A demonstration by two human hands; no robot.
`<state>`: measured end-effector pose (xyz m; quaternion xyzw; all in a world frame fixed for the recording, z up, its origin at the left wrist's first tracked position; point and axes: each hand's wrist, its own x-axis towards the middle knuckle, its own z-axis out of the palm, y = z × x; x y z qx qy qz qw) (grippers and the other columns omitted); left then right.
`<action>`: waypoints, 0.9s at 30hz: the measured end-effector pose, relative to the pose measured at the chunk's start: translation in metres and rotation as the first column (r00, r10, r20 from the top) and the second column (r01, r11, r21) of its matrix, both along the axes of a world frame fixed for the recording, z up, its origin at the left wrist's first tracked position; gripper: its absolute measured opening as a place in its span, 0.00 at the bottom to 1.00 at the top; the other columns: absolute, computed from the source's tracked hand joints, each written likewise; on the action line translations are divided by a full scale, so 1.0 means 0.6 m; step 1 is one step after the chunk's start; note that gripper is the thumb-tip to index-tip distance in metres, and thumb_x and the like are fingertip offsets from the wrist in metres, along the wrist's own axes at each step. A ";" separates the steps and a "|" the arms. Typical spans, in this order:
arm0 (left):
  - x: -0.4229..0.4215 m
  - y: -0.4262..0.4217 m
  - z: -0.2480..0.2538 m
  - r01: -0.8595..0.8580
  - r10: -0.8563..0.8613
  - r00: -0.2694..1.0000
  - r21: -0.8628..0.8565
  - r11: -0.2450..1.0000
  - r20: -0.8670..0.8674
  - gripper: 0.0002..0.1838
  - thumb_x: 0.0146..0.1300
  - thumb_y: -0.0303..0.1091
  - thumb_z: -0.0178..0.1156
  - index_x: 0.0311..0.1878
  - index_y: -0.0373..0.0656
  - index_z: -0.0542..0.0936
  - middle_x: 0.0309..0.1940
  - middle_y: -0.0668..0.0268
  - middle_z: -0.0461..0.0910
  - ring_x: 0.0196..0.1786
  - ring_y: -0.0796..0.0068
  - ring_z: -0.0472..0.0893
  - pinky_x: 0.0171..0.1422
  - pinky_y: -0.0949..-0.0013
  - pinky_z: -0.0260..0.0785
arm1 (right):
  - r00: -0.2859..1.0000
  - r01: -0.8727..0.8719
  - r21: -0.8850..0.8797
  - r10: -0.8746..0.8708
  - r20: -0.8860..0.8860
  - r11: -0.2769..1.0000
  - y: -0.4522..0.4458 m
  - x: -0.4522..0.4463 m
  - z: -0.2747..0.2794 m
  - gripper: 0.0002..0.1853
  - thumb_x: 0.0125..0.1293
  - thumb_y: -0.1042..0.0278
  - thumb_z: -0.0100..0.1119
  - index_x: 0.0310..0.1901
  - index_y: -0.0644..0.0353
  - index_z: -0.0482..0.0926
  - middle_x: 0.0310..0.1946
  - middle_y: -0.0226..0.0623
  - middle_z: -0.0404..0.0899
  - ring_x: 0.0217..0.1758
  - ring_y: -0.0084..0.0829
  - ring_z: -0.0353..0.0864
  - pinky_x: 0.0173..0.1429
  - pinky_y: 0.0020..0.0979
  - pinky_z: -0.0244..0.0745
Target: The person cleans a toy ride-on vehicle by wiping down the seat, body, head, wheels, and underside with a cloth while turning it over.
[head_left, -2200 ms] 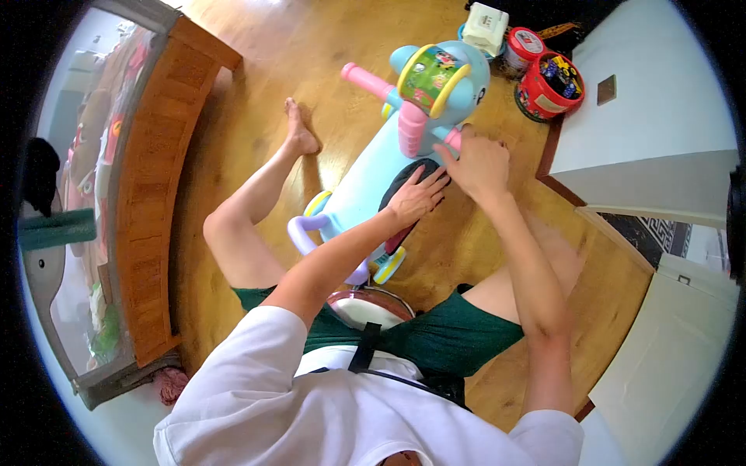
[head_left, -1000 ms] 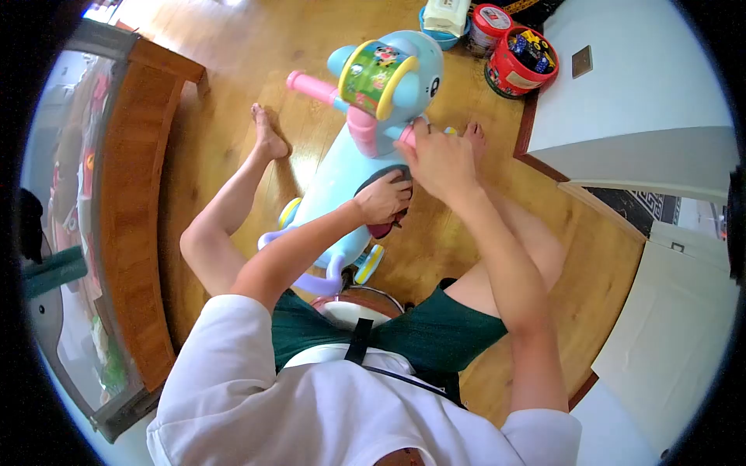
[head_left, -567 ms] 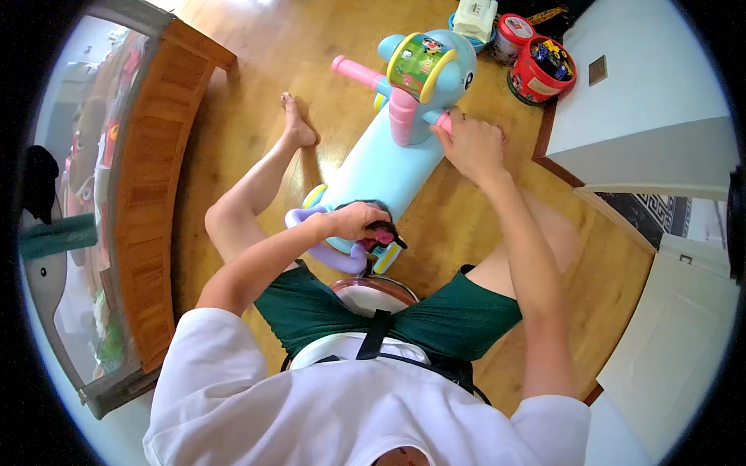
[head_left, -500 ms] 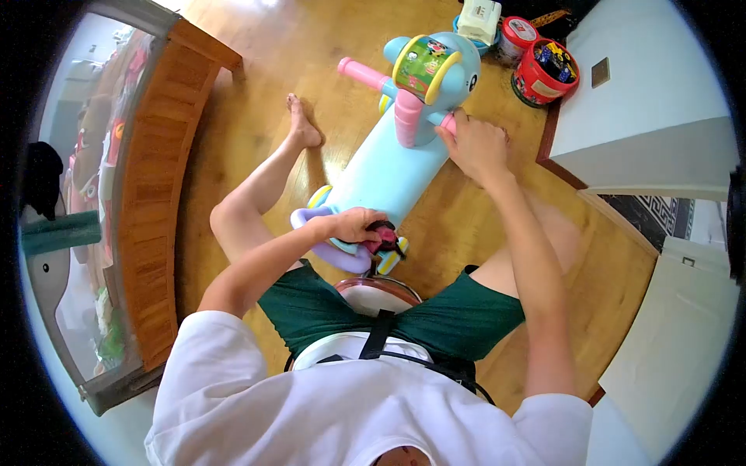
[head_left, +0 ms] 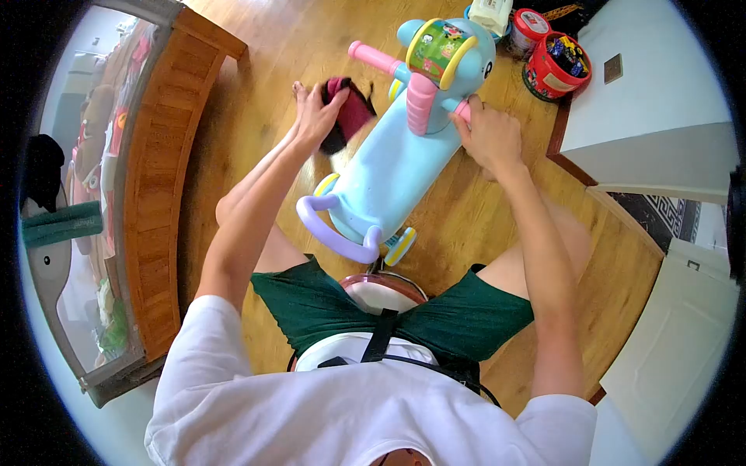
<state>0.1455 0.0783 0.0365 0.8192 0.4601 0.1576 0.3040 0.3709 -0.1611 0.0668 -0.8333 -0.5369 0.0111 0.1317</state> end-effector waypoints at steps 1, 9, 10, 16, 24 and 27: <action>0.009 0.008 -0.008 0.021 -0.022 0.999 0.031 0.999 0.028 0.26 0.65 0.46 0.63 0.57 0.36 0.75 0.54 0.51 0.77 0.56 0.61 0.76 0.65 0.61 0.66 | 1.000 0.009 -0.022 -0.009 -0.006 1.000 0.002 0.001 -0.001 0.24 0.70 0.43 0.51 0.46 0.59 0.75 0.30 0.46 0.83 0.31 0.49 0.85 0.35 0.50 0.78; 0.057 -0.157 -0.148 0.267 -0.238 0.935 0.078 0.961 -0.263 0.19 0.61 0.47 0.63 0.45 0.41 0.76 0.48 0.53 0.77 0.55 0.51 0.75 0.56 0.51 0.71 | 1.000 0.015 -0.045 -0.015 0.008 0.999 0.004 0.001 -0.003 0.24 0.69 0.43 0.51 0.46 0.59 0.75 0.31 0.46 0.84 0.32 0.50 0.85 0.36 0.50 0.79; 0.058 -0.174 -0.134 0.311 -0.325 0.902 -0.095 0.946 -0.285 0.17 0.61 0.45 0.62 0.43 0.42 0.76 0.46 0.53 0.78 0.53 0.50 0.76 0.54 0.50 0.72 | 1.000 0.015 -0.046 -0.015 0.001 0.999 0.003 0.000 0.002 0.24 0.69 0.43 0.51 0.45 0.59 0.75 0.31 0.47 0.84 0.32 0.50 0.85 0.36 0.50 0.78; 0.027 -0.365 -0.075 0.546 -0.708 0.668 -0.497 0.675 -0.228 0.19 0.63 0.49 0.59 0.44 0.42 0.78 0.38 0.49 0.82 0.44 0.49 0.81 0.48 0.51 0.73 | 1.000 -0.007 -0.016 0.007 0.030 1.000 0.005 -0.001 0.009 0.23 0.69 0.44 0.51 0.45 0.60 0.75 0.32 0.48 0.83 0.32 0.52 0.84 0.36 0.52 0.77; 0.007 -0.358 -0.072 0.657 -0.661 0.718 -0.530 0.537 0.219 0.21 0.62 0.46 0.63 0.48 0.38 0.78 0.39 0.46 0.82 0.44 0.46 0.81 0.50 0.53 0.73 | 1.000 -0.010 -0.038 0.010 0.017 0.999 0.004 0.004 0.000 0.25 0.70 0.43 0.50 0.48 0.60 0.75 0.31 0.48 0.83 0.32 0.53 0.85 0.35 0.52 0.77; -0.010 -0.230 0.020 0.521 -0.515 0.847 -0.393 0.758 0.128 0.22 0.62 0.44 0.63 0.52 0.37 0.77 0.42 0.49 0.82 0.46 0.54 0.82 0.53 0.55 0.72 | 0.999 -0.014 0.000 0.014 0.038 1.000 0.002 0.007 -0.008 0.25 0.70 0.42 0.50 0.49 0.60 0.75 0.30 0.48 0.83 0.31 0.52 0.85 0.35 0.51 0.77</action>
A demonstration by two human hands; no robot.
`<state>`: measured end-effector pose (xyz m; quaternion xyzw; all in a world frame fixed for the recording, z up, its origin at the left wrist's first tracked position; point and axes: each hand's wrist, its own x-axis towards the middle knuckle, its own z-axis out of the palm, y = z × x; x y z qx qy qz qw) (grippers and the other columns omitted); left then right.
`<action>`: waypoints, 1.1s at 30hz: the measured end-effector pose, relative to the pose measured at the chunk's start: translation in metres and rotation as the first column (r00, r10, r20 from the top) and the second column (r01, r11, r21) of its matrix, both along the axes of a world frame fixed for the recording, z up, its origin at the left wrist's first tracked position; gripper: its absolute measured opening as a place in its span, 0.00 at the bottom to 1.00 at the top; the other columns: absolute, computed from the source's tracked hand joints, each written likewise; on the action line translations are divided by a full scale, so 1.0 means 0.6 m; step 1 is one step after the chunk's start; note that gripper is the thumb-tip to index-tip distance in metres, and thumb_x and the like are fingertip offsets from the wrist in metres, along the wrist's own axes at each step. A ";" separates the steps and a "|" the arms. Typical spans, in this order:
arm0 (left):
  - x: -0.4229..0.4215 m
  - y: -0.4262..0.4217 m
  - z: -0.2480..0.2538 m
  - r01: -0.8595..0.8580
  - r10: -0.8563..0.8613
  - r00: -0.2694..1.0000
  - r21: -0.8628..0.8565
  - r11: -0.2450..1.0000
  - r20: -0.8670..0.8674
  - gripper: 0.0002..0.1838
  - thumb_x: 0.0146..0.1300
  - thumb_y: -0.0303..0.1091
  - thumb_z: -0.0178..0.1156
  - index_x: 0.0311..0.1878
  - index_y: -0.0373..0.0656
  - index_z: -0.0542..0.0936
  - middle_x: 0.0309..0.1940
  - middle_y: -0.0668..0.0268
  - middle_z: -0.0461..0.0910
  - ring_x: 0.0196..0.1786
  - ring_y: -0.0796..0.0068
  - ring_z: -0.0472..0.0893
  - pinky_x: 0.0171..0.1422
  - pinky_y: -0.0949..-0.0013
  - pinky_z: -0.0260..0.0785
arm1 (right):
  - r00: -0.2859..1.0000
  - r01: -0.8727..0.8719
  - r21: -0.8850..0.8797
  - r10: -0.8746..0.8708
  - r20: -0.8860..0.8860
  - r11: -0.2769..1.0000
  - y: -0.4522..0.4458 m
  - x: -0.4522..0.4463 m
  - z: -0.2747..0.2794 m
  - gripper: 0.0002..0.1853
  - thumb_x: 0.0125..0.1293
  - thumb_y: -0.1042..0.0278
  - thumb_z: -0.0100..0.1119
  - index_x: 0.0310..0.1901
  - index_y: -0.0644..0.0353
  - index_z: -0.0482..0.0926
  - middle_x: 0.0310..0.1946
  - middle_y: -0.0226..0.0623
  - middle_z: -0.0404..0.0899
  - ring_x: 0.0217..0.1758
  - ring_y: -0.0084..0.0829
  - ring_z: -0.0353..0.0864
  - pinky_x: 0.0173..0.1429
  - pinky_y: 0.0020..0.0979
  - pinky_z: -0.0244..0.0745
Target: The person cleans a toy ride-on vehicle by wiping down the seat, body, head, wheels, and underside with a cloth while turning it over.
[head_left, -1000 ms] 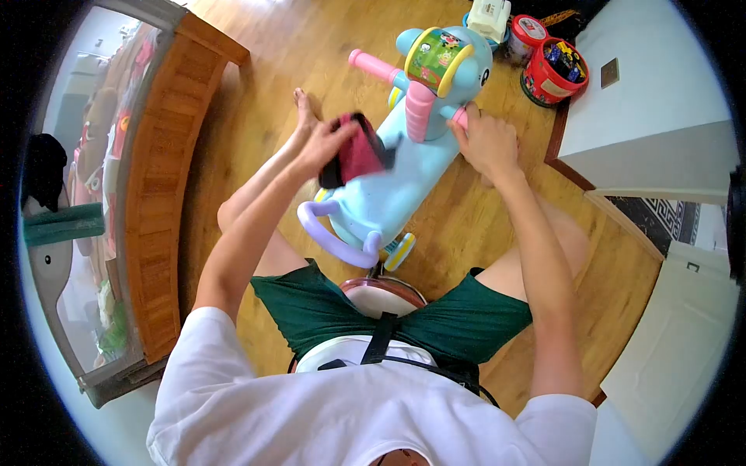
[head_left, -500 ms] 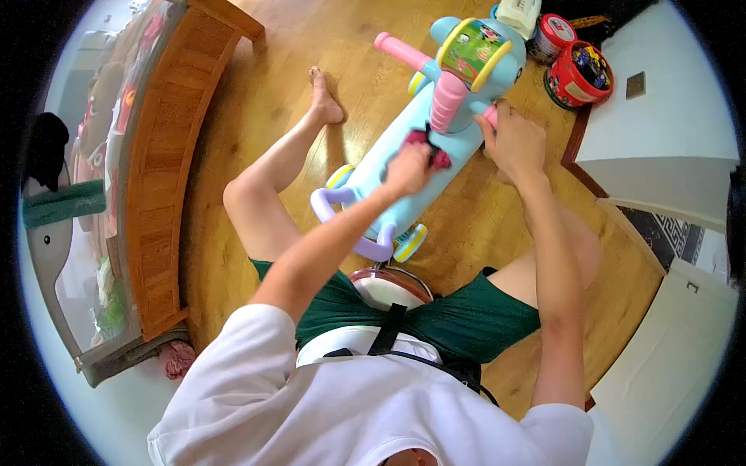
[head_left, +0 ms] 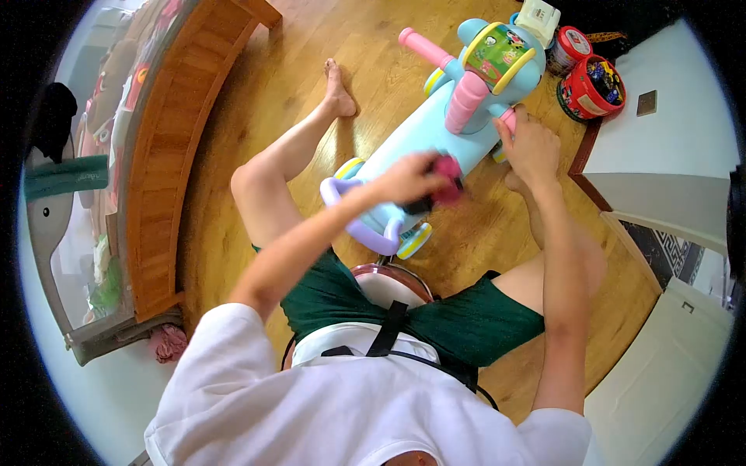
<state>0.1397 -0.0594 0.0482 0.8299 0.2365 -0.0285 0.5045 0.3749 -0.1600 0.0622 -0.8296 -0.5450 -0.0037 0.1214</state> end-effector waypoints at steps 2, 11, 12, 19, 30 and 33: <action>-0.020 0.069 0.031 -0.222 0.220 0.962 -0.004 0.975 0.160 0.22 0.61 0.44 0.63 0.50 0.37 0.77 0.41 0.49 0.82 0.47 0.52 0.81 0.53 0.55 0.72 | 1.000 0.013 -0.004 -0.013 0.005 1.000 0.001 -0.002 0.000 0.25 0.70 0.42 0.49 0.50 0.59 0.75 0.30 0.48 0.84 0.30 0.52 0.84 0.35 0.51 0.77; -0.106 0.091 -0.150 0.181 0.038 0.907 0.472 0.863 -0.418 0.19 0.64 0.44 0.58 0.46 0.37 0.76 0.38 0.47 0.82 0.44 0.46 0.82 0.49 0.50 0.74 | 0.998 0.061 -0.101 -0.059 0.021 0.993 0.002 -0.001 -0.003 0.27 0.71 0.40 0.47 0.50 0.60 0.75 0.30 0.49 0.83 0.32 0.49 0.85 0.36 0.50 0.76; -0.104 0.080 -0.140 0.200 0.025 0.902 0.469 0.860 -0.431 0.16 0.61 0.41 0.60 0.44 0.38 0.79 0.37 0.48 0.83 0.44 0.48 0.83 0.48 0.51 0.75 | 0.998 0.054 -0.088 -0.052 0.033 0.995 -0.001 -0.003 -0.004 0.27 0.71 0.40 0.47 0.50 0.60 0.75 0.30 0.50 0.83 0.32 0.49 0.85 0.36 0.50 0.76; -0.048 -0.036 -0.122 0.457 -0.344 0.778 0.098 0.884 -0.526 0.22 0.60 0.52 0.63 0.45 0.42 0.82 0.37 0.48 0.84 0.44 0.48 0.84 0.46 0.51 0.76 | 0.993 0.061 -0.111 -0.049 0.103 0.992 0.003 -0.002 0.005 0.26 0.71 0.41 0.49 0.48 0.60 0.75 0.33 0.49 0.83 0.34 0.50 0.84 0.36 0.51 0.75; -0.066 -0.062 0.029 -0.187 0.497 0.865 -0.961 0.205 -0.062 0.27 0.68 0.51 0.62 0.61 0.41 0.73 0.50 0.65 0.79 0.49 0.74 0.80 0.56 0.67 0.74 | 0.993 -0.119 0.435 0.117 0.031 0.893 -0.026 -0.032 0.054 0.18 0.63 0.60 0.65 0.47 0.65 0.75 0.43 0.52 0.78 0.49 0.49 0.76 0.51 0.46 0.70; -0.091 -0.090 0.030 -0.062 0.651 0.756 -0.997 -0.038 -0.072 0.26 0.69 0.49 0.61 0.61 0.42 0.73 0.52 0.64 0.79 0.51 0.72 0.80 0.58 0.64 0.75 | 0.649 0.159 0.374 0.188 -0.737 0.914 -0.089 -0.151 0.066 0.25 0.63 0.63 0.66 0.59 0.62 0.71 0.53 0.39 0.74 0.58 0.37 0.73 0.63 0.40 0.69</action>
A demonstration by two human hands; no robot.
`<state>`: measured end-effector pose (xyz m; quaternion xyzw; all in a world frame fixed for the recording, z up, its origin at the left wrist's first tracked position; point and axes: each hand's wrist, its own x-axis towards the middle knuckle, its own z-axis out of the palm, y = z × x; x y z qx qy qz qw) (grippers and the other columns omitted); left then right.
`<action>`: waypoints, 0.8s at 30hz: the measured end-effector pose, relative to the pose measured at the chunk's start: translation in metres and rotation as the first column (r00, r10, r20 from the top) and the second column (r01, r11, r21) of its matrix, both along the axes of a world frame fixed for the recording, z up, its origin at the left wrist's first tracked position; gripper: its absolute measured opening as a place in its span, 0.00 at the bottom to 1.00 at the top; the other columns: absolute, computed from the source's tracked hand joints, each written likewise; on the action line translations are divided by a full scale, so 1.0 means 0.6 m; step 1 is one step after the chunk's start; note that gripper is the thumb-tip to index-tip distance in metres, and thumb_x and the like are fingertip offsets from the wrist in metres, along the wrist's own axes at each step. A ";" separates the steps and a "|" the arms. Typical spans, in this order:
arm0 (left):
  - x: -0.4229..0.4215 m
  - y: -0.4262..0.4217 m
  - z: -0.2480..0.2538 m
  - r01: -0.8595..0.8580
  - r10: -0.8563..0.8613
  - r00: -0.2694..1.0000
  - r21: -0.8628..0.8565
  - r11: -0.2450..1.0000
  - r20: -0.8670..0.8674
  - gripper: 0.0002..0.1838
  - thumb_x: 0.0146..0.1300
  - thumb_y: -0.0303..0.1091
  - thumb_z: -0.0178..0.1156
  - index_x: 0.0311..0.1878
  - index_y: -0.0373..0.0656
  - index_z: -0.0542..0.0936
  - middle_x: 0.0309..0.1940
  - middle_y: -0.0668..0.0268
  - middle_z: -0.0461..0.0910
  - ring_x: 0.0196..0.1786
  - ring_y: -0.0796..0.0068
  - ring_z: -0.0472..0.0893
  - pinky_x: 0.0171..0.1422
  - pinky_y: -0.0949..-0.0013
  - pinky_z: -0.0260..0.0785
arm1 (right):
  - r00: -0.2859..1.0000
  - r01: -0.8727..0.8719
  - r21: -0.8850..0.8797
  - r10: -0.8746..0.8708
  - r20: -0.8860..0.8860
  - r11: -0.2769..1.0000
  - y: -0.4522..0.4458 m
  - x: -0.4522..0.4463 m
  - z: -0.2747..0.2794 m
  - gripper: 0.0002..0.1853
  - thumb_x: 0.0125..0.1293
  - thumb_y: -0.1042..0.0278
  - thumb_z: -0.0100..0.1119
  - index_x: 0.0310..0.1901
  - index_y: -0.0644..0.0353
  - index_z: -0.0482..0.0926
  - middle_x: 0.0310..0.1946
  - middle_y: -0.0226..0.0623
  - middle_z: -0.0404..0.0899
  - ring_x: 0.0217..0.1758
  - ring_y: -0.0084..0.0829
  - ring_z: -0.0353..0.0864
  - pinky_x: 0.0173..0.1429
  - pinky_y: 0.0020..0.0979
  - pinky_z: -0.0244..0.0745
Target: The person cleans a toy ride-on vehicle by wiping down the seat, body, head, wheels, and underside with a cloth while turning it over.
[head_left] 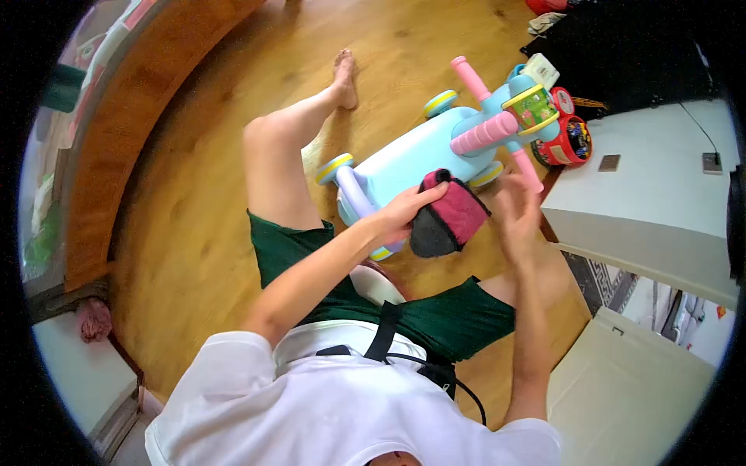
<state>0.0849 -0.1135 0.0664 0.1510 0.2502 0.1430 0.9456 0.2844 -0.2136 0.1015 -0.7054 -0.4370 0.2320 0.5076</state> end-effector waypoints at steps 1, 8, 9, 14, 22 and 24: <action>-0.007 -0.009 -0.003 -0.044 0.046 0.998 -0.055 0.998 0.036 0.25 0.69 0.49 0.60 0.61 0.42 0.73 0.53 0.64 0.79 0.52 0.71 0.81 0.59 0.64 0.75 | 0.985 -0.110 -0.059 0.101 -0.142 0.992 -0.021 -0.031 -0.003 0.30 0.62 0.63 0.67 0.64 0.61 0.67 0.58 0.38 0.71 0.61 0.35 0.71 0.66 0.39 0.67; -0.048 -0.051 -0.026 0.160 -0.162 0.987 0.298 0.941 -0.019 0.27 0.73 0.45 0.55 0.69 0.43 0.66 0.64 0.63 0.71 0.64 0.66 0.72 0.71 0.61 0.62 | 0.849 -0.127 -0.177 0.015 -0.529 0.976 -0.079 -0.157 -0.090 0.40 0.58 0.71 0.70 0.71 0.62 0.60 0.64 0.42 0.69 0.67 0.35 0.69 0.70 0.37 0.63; -0.060 -0.050 -0.020 0.252 -0.205 0.967 0.479 0.841 -0.150 0.27 0.74 0.43 0.55 0.71 0.44 0.65 0.67 0.63 0.69 0.67 0.64 0.70 0.73 0.60 0.60 | 0.846 -0.105 -0.187 -0.011 -0.534 0.977 -0.081 -0.155 -0.102 0.40 0.58 0.73 0.69 0.70 0.63 0.60 0.63 0.42 0.70 0.66 0.36 0.69 0.71 0.37 0.63; -0.109 0.001 -0.001 0.249 0.432 0.881 0.965 -0.082 -0.190 0.25 0.60 0.29 0.64 0.61 0.42 0.73 0.60 0.56 0.71 0.63 0.54 0.71 0.69 0.57 0.62 | 0.981 0.191 -0.115 -0.188 0.036 0.975 -0.064 -0.083 -0.045 0.41 0.57 0.77 0.67 0.72 0.64 0.58 0.65 0.46 0.68 0.68 0.41 0.67 0.73 0.40 0.58; -0.109 0.037 -0.091 0.366 0.789 0.558 0.929 0.043 -0.257 0.25 0.51 0.28 0.66 0.56 0.41 0.75 0.59 0.56 0.70 0.68 0.48 0.62 0.68 0.48 0.58 | 0.469 0.276 -0.165 0.017 0.883 0.947 0.053 0.104 -0.032 0.46 0.51 0.63 0.73 0.70 0.65 0.59 0.66 0.56 0.62 0.68 0.55 0.62 0.72 0.51 0.56; -0.117 0.038 -0.098 0.453 0.741 0.595 0.891 0.011 -0.312 0.23 0.49 0.26 0.63 0.52 0.43 0.77 0.58 0.58 0.71 0.68 0.47 0.63 0.69 0.47 0.58 | 0.472 0.304 -0.298 0.129 0.872 0.905 0.077 0.116 -0.040 0.40 0.47 0.60 0.75 0.61 0.67 0.69 0.62 0.56 0.66 0.64 0.54 0.68 0.66 0.51 0.63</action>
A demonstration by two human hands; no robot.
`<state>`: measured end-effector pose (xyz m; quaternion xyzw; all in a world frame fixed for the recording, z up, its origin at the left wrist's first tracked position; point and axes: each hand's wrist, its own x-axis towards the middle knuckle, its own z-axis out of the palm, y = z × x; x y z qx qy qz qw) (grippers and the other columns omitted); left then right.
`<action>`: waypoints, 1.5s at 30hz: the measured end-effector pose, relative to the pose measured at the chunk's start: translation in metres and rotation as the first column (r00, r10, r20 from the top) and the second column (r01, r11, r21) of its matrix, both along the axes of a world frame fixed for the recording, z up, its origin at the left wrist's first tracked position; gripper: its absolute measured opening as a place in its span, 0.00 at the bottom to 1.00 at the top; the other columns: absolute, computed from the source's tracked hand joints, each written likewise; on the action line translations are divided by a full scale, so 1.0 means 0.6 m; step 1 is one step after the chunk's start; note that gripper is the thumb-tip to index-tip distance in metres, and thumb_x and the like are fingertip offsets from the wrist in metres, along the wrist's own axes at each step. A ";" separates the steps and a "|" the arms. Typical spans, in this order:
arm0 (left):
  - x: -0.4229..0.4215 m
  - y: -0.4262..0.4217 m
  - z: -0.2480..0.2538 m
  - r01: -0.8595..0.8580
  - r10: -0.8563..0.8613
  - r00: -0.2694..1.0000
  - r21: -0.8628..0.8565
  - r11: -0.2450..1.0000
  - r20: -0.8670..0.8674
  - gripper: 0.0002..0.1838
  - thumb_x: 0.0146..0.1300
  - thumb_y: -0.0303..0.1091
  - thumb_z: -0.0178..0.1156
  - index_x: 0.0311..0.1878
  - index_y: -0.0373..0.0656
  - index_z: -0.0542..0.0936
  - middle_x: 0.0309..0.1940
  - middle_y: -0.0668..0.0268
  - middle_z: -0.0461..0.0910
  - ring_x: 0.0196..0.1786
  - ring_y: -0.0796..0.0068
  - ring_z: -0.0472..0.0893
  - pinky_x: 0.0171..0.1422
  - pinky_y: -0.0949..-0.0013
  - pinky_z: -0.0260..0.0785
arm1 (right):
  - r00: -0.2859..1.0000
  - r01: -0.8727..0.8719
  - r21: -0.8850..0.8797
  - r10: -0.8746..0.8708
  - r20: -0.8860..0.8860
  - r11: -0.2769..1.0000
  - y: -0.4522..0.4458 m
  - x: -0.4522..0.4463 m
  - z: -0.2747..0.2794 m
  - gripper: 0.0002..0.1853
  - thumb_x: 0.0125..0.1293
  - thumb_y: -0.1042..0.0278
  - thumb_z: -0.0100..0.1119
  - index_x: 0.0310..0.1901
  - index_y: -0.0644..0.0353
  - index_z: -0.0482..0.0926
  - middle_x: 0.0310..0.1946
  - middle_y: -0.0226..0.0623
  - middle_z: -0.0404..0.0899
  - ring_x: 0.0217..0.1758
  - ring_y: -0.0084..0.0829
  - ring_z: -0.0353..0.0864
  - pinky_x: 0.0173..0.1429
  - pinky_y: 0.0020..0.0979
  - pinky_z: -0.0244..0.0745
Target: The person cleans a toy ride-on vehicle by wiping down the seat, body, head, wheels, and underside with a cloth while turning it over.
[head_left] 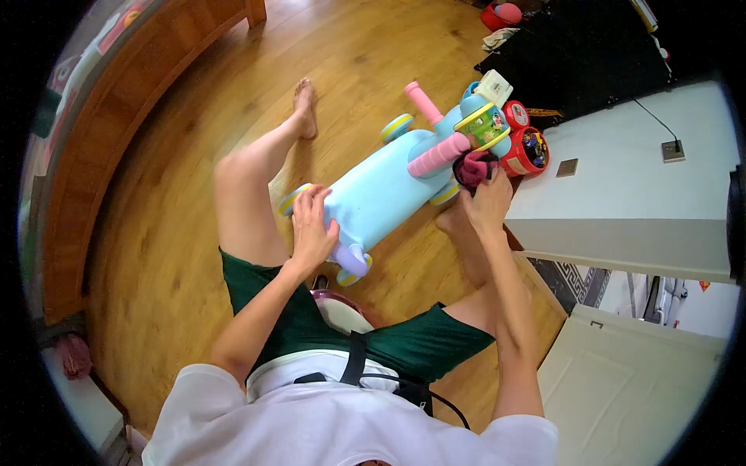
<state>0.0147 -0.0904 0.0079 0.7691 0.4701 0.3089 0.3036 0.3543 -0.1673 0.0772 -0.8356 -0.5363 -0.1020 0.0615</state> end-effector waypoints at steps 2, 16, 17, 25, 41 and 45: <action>-0.004 0.001 -0.003 0.046 -0.047 0.998 -0.003 0.999 -0.049 0.20 0.48 0.25 0.60 0.49 0.44 0.79 0.57 0.60 0.72 0.67 0.47 0.63 0.68 0.47 0.59 | 1.000 -0.010 0.089 0.010 -0.001 0.996 0.011 0.014 -0.008 0.33 0.49 0.59 0.73 0.55 0.64 0.73 0.52 0.52 0.73 0.54 0.55 0.74 0.56 0.49 0.70; -0.002 0.000 0.020 0.038 -0.037 0.997 0.013 0.999 -0.064 0.15 0.47 0.23 0.58 0.40 0.46 0.82 0.49 0.63 0.76 0.64 0.46 0.65 0.65 0.46 0.62 | -0.436 0.172 -0.404 -0.298 -0.849 0.899 0.029 0.142 0.000 0.18 0.58 0.65 0.71 0.48 0.62 0.79 0.37 0.38 0.84 0.40 0.32 0.84 0.48 0.34 0.83; -0.001 0.001 0.019 0.032 -0.031 0.997 0.014 0.999 -0.067 0.15 0.47 0.23 0.58 0.40 0.46 0.82 0.49 0.64 0.76 0.64 0.46 0.65 0.65 0.46 0.62 | -0.485 0.179 -0.382 -0.257 -0.836 0.907 0.027 0.159 -0.030 0.18 0.59 0.64 0.71 0.48 0.62 0.79 0.37 0.38 0.84 0.39 0.33 0.85 0.47 0.35 0.84; 0.007 -0.004 0.028 -0.024 0.026 0.998 0.040 0.999 -0.062 0.15 0.45 0.21 0.56 0.37 0.46 0.82 0.47 0.65 0.76 0.63 0.47 0.66 0.62 0.47 0.63 | -0.095 0.257 -0.271 -0.255 -0.962 0.928 0.019 0.152 -0.013 0.23 0.59 0.59 0.73 0.48 0.69 0.79 0.38 0.41 0.84 0.36 0.30 0.85 0.40 0.28 0.83; 0.001 -0.004 0.025 -0.019 0.019 1.000 -0.007 1.000 0.002 0.13 0.45 0.21 0.57 0.36 0.45 0.81 0.45 0.63 0.77 0.62 0.47 0.66 0.67 0.47 0.61 | 0.673 -0.272 0.447 0.500 -0.545 0.852 -0.018 -0.121 -0.004 0.05 0.54 0.73 0.63 0.33 0.61 0.82 0.30 0.37 0.80 0.35 0.36 0.79 0.42 0.35 0.73; 0.000 -0.005 0.024 -0.010 0.010 1.000 -0.010 1.000 0.007 0.12 0.45 0.22 0.57 0.35 0.45 0.81 0.45 0.63 0.77 0.62 0.47 0.66 0.67 0.47 0.60 | 0.636 -0.531 0.332 0.625 -0.452 0.780 0.034 -0.140 0.050 0.07 0.54 0.77 0.58 0.35 0.61 0.82 0.29 0.38 0.79 0.35 0.38 0.79 0.41 0.34 0.72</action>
